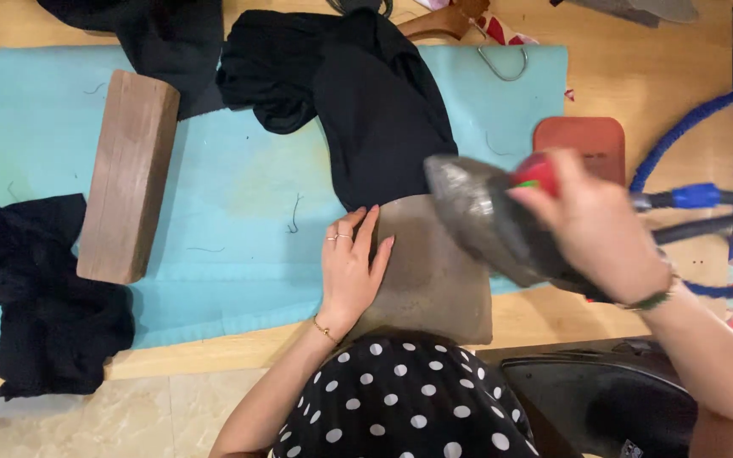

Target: Ironing a black garment on a specialized pressing ham using a steam iron and a wooden clapper.

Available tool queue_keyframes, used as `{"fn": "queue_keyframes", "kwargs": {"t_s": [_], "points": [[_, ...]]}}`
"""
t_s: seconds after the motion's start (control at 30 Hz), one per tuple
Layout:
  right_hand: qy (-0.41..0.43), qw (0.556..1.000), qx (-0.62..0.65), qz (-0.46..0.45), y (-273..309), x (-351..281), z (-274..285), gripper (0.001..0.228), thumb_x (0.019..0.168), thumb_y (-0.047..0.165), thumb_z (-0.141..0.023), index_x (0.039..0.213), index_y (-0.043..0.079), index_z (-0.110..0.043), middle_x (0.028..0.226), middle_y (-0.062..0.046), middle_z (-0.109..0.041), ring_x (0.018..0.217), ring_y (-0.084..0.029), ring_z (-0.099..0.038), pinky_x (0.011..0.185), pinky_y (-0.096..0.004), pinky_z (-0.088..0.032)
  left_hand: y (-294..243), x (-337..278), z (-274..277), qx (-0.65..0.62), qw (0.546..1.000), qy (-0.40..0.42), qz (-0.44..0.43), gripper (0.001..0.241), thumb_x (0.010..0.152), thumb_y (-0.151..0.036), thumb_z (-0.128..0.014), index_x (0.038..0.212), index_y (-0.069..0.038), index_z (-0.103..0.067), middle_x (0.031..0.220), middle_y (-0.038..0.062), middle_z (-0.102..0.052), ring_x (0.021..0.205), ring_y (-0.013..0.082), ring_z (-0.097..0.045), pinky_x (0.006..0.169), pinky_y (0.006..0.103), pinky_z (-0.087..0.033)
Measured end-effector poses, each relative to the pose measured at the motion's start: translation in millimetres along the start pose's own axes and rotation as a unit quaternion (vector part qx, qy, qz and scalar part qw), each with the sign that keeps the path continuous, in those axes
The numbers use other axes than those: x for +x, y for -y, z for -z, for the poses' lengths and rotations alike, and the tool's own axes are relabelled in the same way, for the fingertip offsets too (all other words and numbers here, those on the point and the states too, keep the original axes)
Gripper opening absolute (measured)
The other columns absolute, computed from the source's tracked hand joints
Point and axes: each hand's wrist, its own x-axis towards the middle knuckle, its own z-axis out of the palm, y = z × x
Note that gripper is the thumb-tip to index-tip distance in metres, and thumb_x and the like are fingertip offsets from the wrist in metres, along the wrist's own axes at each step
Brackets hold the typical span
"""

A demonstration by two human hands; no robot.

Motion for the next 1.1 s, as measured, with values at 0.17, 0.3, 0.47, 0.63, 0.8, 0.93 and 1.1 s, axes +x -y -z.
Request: {"fn": "queue_keyframes", "kwargs": {"t_s": [0.17,0.3,0.47,0.63,0.8,0.93,1.1], "points": [[0.03,0.982,-0.07,0.17,75,34,-30,0.043,0.1,0.042,-0.063,0.105,0.001,-0.053,0.072,-0.018,-0.068,0.06,-0.034,-0.07,0.05,-0.042,-0.054,6,-7,-4,-0.078,0.997,-0.014,0.025,0.031,0.096,-0.015,-0.071,0.119,0.002,-0.057,0.13,0.019,-0.06,0.118,0.0378,-0.058,0.1,0.0463,-0.047],[0.023,0.98,-0.11,0.166,86,52,-49,0.046,0.103,0.046,-0.061,0.101,0.001,-0.052,0.06,-0.013,-0.063,0.056,-0.032,-0.068,0.048,-0.039,-0.052,5,-9,-1,-0.102,0.992,-0.026,0.066,0.027,0.096,-0.013,-0.071,0.112,0.002,-0.055,0.127,0.022,-0.058,0.117,0.04,-0.057,0.099,0.0465,-0.047],[0.012,0.973,-0.121,0.196,86,44,-44,0.056,0.098,0.055,-0.061,0.101,0.0,-0.052,0.056,-0.012,-0.061,0.051,-0.029,-0.066,0.045,-0.037,-0.051,8,-12,-1,-0.12,0.99,-0.023,0.069,0.027,0.096,-0.012,-0.071,0.111,0.002,-0.054,0.126,0.022,-0.059,0.117,0.0398,-0.057,0.1,0.0465,-0.046],[0.044,0.973,-0.138,0.182,84,33,-38,0.059,0.094,0.057,-0.062,0.101,0.0,-0.054,0.052,-0.012,-0.061,0.046,-0.028,-0.065,0.042,-0.035,-0.051,17,-10,3,-0.163,0.983,-0.026,0.086,0.02,0.099,-0.008,-0.065,0.113,0.001,-0.054,0.125,0.02,-0.061,0.116,0.0382,-0.061,0.101,0.0442,-0.048],[0.007,0.97,-0.132,0.203,87,35,-44,0.048,0.098,0.049,-0.065,0.099,0.002,-0.055,0.052,-0.01,-0.06,0.047,-0.028,-0.065,0.043,-0.037,-0.05,25,-2,14,-0.196,0.971,-0.017,0.138,0.019,0.103,-0.007,-0.061,0.118,0.003,-0.054,0.12,0.018,-0.064,0.11,0.0361,-0.064,0.096,0.0412,-0.051],[-0.008,0.967,-0.134,0.217,88,32,-45,0.049,0.096,0.048,-0.067,0.1,0.001,-0.055,0.051,-0.01,-0.058,0.046,-0.028,-0.064,0.041,-0.037,-0.05,47,-3,39,-0.109,0.986,-0.077,0.099,0.018,0.1,-0.005,-0.062,0.115,0.001,-0.055,0.12,0.02,-0.061,0.113,0.0375,-0.06,0.099,0.0435,-0.048],[0.027,0.968,-0.148,0.2,87,31,-44,0.05,0.097,0.051,-0.066,0.1,0.002,-0.056,0.049,-0.009,-0.057,0.045,-0.028,-0.063,0.041,-0.037,-0.05,113,3,128,0.098,0.974,-0.182,0.096,0.017,0.105,-0.009,-0.064,0.117,-0.001,-0.056,0.119,0.018,-0.058,0.114,0.0378,-0.053,0.101,0.0496,-0.04]]}}
